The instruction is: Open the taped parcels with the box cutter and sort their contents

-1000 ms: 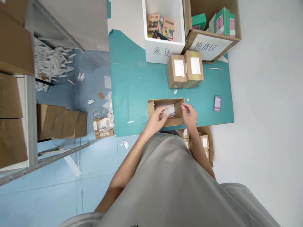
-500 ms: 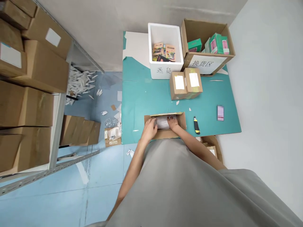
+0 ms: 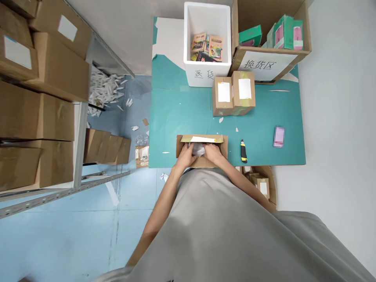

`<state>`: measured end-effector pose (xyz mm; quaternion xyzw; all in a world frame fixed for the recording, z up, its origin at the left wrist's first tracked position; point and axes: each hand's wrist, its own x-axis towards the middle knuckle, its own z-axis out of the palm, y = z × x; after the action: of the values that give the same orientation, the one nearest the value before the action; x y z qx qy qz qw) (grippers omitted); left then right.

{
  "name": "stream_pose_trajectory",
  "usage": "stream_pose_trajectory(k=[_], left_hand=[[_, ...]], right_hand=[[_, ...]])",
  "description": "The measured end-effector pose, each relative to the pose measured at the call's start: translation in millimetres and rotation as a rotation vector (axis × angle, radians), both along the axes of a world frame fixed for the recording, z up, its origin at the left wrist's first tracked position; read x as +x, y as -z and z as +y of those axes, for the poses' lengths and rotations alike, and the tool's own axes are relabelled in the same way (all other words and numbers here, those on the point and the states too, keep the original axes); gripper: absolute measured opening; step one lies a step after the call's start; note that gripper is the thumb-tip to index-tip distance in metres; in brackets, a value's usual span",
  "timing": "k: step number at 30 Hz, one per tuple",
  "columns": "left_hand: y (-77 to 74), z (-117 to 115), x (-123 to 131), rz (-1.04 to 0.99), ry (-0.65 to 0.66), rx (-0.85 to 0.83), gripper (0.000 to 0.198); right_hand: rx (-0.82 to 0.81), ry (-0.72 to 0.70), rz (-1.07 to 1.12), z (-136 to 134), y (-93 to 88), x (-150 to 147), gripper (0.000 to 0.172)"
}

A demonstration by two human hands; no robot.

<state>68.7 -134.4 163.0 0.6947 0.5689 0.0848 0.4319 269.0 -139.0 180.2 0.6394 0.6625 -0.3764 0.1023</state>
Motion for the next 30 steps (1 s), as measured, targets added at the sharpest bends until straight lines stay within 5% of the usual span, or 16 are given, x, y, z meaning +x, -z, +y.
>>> stream_pose_trajectory(k=[8,13,18,23,30], left_hand=[[-5.3,-1.9,30.5,-0.361,-0.026,-0.225,0.031],[-23.9,-29.1,43.0,-0.460,-0.250,-0.199,0.039],[-47.5,-55.9,18.4,-0.576,-0.568,-0.193,0.044],[-62.3,-71.3,-27.1,-0.533,-0.896,-0.126,0.051],[-62.4,-56.3,-49.0,-0.588,-0.914,-0.104,0.058]], right_hand=[[0.215,0.249,0.562,-45.6,-21.3,32.8,0.050],[0.200,0.210,0.728,-62.1,-34.0,52.8,0.060],[0.248,0.031,0.763,-76.3,-44.6,45.2,0.074],[0.257,-0.043,0.568,-75.5,-34.3,29.5,0.051],[-0.021,-0.127,-0.013,-2.1,0.4,1.7,0.044]])
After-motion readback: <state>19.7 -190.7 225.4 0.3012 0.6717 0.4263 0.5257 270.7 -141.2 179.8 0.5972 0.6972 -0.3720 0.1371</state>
